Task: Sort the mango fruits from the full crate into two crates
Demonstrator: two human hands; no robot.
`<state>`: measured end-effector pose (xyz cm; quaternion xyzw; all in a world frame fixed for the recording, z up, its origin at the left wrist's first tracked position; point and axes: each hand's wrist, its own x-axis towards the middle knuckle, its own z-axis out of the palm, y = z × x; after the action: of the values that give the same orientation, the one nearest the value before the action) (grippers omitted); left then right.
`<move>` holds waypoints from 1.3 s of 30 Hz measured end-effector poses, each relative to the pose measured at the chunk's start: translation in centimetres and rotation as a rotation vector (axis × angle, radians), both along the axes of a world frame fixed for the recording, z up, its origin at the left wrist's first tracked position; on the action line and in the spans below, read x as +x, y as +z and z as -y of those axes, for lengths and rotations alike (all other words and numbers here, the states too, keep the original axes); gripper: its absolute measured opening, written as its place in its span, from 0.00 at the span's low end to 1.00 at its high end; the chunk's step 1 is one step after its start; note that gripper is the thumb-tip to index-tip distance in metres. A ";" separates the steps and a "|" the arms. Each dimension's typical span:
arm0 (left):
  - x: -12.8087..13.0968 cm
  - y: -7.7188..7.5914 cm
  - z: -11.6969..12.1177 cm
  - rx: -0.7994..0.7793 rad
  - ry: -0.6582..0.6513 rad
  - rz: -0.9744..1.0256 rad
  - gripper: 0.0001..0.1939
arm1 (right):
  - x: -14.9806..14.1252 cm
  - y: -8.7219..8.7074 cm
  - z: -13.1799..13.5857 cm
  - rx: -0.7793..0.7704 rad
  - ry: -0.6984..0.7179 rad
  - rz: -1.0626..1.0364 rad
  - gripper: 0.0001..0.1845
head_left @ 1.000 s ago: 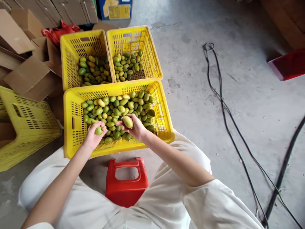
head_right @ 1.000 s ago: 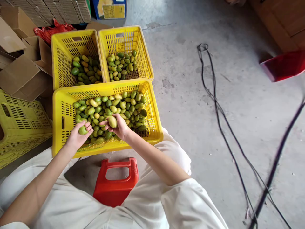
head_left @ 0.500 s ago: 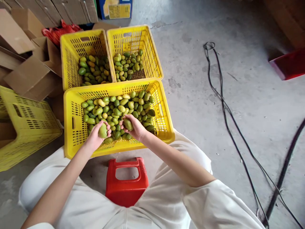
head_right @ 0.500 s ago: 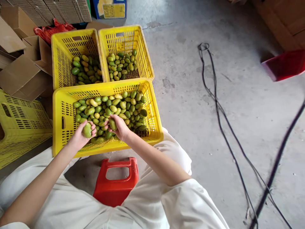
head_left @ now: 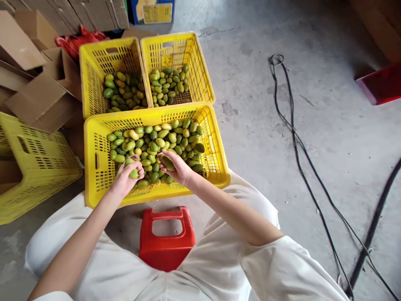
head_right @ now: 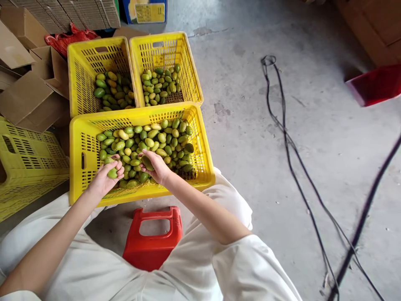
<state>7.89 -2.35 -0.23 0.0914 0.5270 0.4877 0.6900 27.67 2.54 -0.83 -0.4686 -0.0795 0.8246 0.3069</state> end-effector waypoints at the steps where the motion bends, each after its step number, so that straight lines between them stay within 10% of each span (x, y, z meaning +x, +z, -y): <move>1: -0.1 -0.1 0.0 0.011 -0.036 -0.002 0.25 | 0.0 0.0 0.0 0.012 -0.007 0.007 0.10; 10: -0.8 -0.7 0.1 -0.079 -0.019 0.091 0.12 | 0.3 -0.1 -0.1 -0.099 0.057 -0.030 0.10; 20: -0.7 -1.0 0.6 0.042 -0.058 0.113 0.28 | -0.1 0.3 0.3 0.005 0.023 0.075 0.13; 32: -0.3 -0.6 0.1 0.021 0.001 0.059 0.21 | 0.5 -0.1 -0.3 -0.098 0.040 -0.079 0.21; 39: -0.3 -0.7 0.2 -0.049 0.087 0.076 0.18 | 0.1 0.3 0.2 -0.042 0.041 -0.061 0.08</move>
<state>7.60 -2.57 -0.89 0.0328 0.5155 0.5073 0.6898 27.79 2.38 -0.52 -0.4479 -0.0626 0.8461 0.2821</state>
